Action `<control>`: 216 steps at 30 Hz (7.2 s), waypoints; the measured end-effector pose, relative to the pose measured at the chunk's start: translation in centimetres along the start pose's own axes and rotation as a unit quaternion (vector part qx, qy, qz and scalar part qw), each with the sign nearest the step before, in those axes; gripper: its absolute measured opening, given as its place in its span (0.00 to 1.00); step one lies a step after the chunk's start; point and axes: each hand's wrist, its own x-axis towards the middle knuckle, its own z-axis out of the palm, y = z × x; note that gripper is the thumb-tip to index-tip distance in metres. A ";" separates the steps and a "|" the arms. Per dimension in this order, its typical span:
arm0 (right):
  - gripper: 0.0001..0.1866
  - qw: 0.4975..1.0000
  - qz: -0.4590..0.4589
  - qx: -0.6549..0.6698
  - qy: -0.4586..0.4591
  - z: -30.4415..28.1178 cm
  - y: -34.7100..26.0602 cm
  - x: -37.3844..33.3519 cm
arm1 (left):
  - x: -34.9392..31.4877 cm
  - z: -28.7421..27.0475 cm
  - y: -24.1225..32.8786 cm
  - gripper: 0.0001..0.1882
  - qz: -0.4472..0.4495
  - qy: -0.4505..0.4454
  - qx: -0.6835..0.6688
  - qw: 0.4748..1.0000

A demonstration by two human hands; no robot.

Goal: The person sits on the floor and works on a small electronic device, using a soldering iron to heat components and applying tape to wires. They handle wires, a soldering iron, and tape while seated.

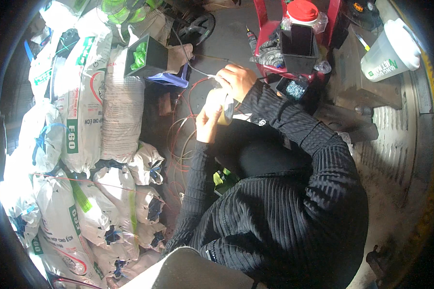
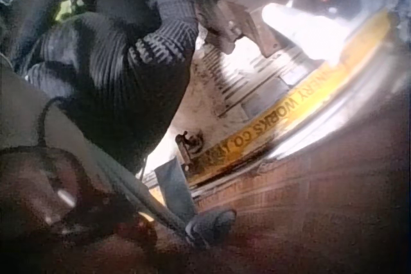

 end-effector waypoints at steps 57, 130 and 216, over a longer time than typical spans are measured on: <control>0.13 0.534 0.538 0.645 -0.094 2.1 -1.3 -2.9 | -3.9 -3.1 0.8 0.23 0.034 0.055 -0.132 0.989; 0.11 0.558 0.553 0.612 -0.092 2.7 0.4 -3.8 | -5.3 -0.8 -1.1 0.15 -0.036 0.183 -0.167 0.968; 0.13 0.808 0.338 0.435 -0.211 1.0 4.2 -2.9 | 1.2 0.3 0.7 0.16 -0.048 -0.091 0.029 0.994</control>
